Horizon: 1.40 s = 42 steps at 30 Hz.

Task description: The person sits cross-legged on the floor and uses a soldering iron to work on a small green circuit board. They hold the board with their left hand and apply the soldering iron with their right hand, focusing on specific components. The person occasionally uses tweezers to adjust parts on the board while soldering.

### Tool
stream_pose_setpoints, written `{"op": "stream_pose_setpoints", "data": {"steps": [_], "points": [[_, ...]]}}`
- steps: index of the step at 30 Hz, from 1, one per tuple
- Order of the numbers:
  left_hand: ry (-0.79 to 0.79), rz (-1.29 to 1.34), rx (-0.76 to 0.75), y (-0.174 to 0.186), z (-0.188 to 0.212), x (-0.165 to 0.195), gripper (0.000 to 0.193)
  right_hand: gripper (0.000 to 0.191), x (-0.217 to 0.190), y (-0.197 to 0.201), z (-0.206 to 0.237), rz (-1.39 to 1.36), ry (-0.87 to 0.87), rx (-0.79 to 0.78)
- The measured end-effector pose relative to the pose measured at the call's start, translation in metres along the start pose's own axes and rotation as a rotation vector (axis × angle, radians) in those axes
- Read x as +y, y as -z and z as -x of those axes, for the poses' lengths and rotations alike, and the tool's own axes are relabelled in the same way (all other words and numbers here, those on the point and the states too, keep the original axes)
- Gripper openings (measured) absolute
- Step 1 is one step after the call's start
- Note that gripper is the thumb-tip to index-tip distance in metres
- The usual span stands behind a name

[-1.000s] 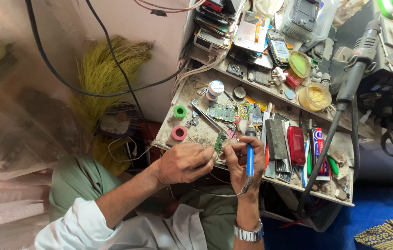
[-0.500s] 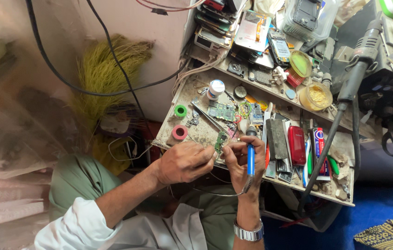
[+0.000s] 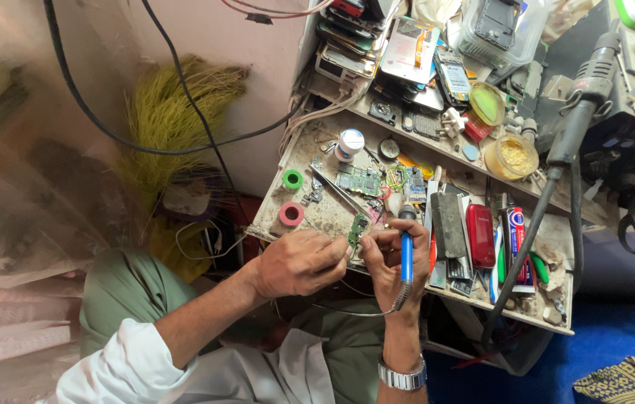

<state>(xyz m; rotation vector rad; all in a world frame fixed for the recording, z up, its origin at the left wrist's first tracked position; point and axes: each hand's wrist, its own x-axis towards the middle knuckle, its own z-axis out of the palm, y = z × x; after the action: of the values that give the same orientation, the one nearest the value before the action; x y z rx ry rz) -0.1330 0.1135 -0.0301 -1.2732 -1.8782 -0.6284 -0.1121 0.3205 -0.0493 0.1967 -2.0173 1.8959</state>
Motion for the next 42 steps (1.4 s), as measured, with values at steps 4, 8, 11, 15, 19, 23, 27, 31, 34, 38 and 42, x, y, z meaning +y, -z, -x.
{"op": "stream_pose_setpoints", "data": {"steps": [4, 8, 11, 15, 19, 23, 27, 31, 34, 38, 42], "points": [[-0.001, 0.008, -0.003, 0.0, 0.0, 0.0, 0.018, 0.047, 0.001, 0.001, 0.0, -0.002, 0.008, -0.007], [0.0, 0.023, -0.001, -0.001, 0.001, -0.001, 0.018, 0.047, 0.003, 0.001, 0.0, -0.019, 0.012, -0.01], [0.004, 0.03, -0.003, -0.001, 0.001, -0.001, 0.019, 0.047, 0.003, 0.001, 0.001, -0.001, 0.009, 0.006], [0.001, 0.028, 0.0, -0.002, 0.002, -0.001, 0.02, 0.043, 0.003, 0.0, 0.0, -0.031, 0.026, 0.023], [0.037, 0.067, 0.011, -0.003, 0.004, -0.003, 0.021, 0.039, 0.0, -0.001, 0.001, -0.02, -0.017, 0.043], [0.106, 0.134, 0.016, 0.0, 0.007, -0.004, 0.028, 0.036, -0.005, -0.002, 0.002, -0.023, 0.031, 0.027], [0.151, 0.194, 0.033, 0.005, 0.008, -0.004, 0.033, 0.039, -0.012, -0.008, 0.004, 0.028, 0.219, -0.021], [0.216, 0.263, 0.049, 0.01, 0.007, -0.007, 0.03, 0.042, -0.022, -0.011, 0.0, 0.273, 0.439, -0.07], [0.249, 0.274, 0.062, 0.011, 0.006, -0.007, 0.028, 0.044, -0.028, -0.012, -0.006, 0.363, 0.539, -0.098], [0.274, 0.284, 0.057, 0.012, 0.005, -0.006, 0.029, 0.049, -0.034, -0.013, -0.011, 0.427, 0.602, -0.101], [0.275, 0.263, 0.055, 0.014, 0.005, -0.005, 0.028, 0.054, -0.041, -0.016, -0.01, 0.486, 0.687, -0.094]]}}
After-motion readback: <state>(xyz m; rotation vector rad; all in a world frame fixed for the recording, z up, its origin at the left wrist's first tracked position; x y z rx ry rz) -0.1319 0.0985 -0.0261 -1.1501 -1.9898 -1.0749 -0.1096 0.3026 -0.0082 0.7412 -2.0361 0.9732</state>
